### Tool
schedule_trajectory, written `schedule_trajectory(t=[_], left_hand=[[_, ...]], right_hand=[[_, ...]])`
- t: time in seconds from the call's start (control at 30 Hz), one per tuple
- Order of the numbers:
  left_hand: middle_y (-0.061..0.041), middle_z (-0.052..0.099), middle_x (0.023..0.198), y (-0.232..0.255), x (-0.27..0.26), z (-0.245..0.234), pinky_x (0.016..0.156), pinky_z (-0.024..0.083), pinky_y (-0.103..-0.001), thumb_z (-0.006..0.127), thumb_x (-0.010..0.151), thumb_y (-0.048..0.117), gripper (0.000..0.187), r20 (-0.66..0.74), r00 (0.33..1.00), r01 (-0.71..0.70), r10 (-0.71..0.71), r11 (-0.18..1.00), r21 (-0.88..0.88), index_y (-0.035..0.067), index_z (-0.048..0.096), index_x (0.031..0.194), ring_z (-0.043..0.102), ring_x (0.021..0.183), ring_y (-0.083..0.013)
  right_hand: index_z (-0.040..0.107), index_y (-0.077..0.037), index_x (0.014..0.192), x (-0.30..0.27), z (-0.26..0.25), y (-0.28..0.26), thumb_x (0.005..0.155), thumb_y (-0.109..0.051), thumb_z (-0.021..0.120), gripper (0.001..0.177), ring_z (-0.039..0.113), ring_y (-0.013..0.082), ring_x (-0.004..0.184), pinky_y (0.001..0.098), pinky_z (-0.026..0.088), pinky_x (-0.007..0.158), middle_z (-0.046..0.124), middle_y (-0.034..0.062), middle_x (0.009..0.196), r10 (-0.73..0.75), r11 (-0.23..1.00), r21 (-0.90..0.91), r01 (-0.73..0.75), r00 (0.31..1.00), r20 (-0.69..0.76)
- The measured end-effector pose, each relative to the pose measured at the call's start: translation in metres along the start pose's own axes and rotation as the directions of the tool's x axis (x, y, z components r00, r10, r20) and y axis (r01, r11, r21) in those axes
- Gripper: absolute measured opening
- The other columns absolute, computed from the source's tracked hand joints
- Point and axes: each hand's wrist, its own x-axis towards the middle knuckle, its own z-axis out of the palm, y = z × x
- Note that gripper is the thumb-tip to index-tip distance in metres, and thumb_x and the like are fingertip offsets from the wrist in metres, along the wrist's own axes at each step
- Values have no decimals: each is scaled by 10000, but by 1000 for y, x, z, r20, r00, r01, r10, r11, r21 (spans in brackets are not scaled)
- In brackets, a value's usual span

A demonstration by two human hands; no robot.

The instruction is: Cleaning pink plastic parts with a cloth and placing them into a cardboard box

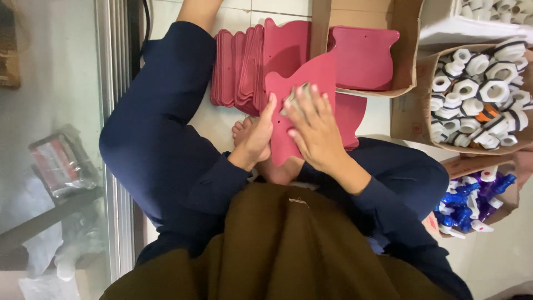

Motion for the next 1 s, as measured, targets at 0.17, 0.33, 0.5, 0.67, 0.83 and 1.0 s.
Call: schedule_trajectory(t=[0.17, 0.33, 0.5, 0.67, 0.83, 1.0], left_hand=[[-233, 318, 1563, -24, 25, 7, 1225, 175, -464, 292, 725, 946, 1245, -5, 999, 33, -33, 954, 298, -14, 363, 1516, 242, 1489, -416], [-273, 265, 1565, -43, 47, 9, 1220, 155, -488, 185, 716, 989, 1281, -11, 998, 58, -59, 903, 426, 18, 334, 1538, 186, 1487, -467], [-386, 87, 1593, -52, 41, 18, 1206, 50, -588, 214, 733, 991, 1344, -61, 998, 14, 11, 919, 395, -85, 244, 1539, 44, 1478, -575], [-305, -27, 1653, -62, 50, 4, 1198, -86, -591, 228, 861, 896, 1179, 165, 984, -108, 63, 955, 278, -28, 164, 1591, -94, 1502, -495], [-292, 55, 1660, -61, 60, 25, 1207, -20, -598, 221, 865, 877, 1107, 277, 959, -158, 66, 934, 322, 49, 240, 1599, -36, 1506, -503], [-353, 106, 1623, -43, 53, -1, 1218, 91, -530, 308, 668, 1020, 1392, 126, 988, 27, -91, 900, 436, -25, 198, 1582, 96, 1502, -518]], right_hand=[[323, -8, 1615, 24, 1, -23, 1125, -215, 390, 536, 192, 517, 1541, 588, 181, 1271, 272, 253, 1674, 292, 955, 119, -273, 934, -205], [505, -105, 1539, 11, 20, -18, 1086, -234, 451, 475, 312, 430, 1528, 515, 217, 1254, 422, 142, 1631, 168, 983, 102, -155, 977, -132], [563, -240, 1534, 23, -14, -3, 1100, -351, 404, 476, 376, 309, 1438, 461, 249, 1111, 447, 20, 1622, 223, 933, -242, -265, 957, -188], [570, -216, 1507, 28, -22, 13, 1107, -315, 502, 418, 448, 339, 1182, 443, 345, 1033, 454, 76, 1539, 377, 885, -164, -435, 879, -292], [625, -82, 1378, 23, -41, 63, 1112, -196, 547, 300, 558, 357, 1103, 445, 392, 994, 595, 182, 1280, 532, 843, 179, -508, 735, -421], [576, -46, 1433, 14, -55, 46, 1184, -239, 473, 331, 606, 308, 1110, 413, 442, 1022, 631, 217, 1267, 628, 773, 376, -511, 533, -568]])
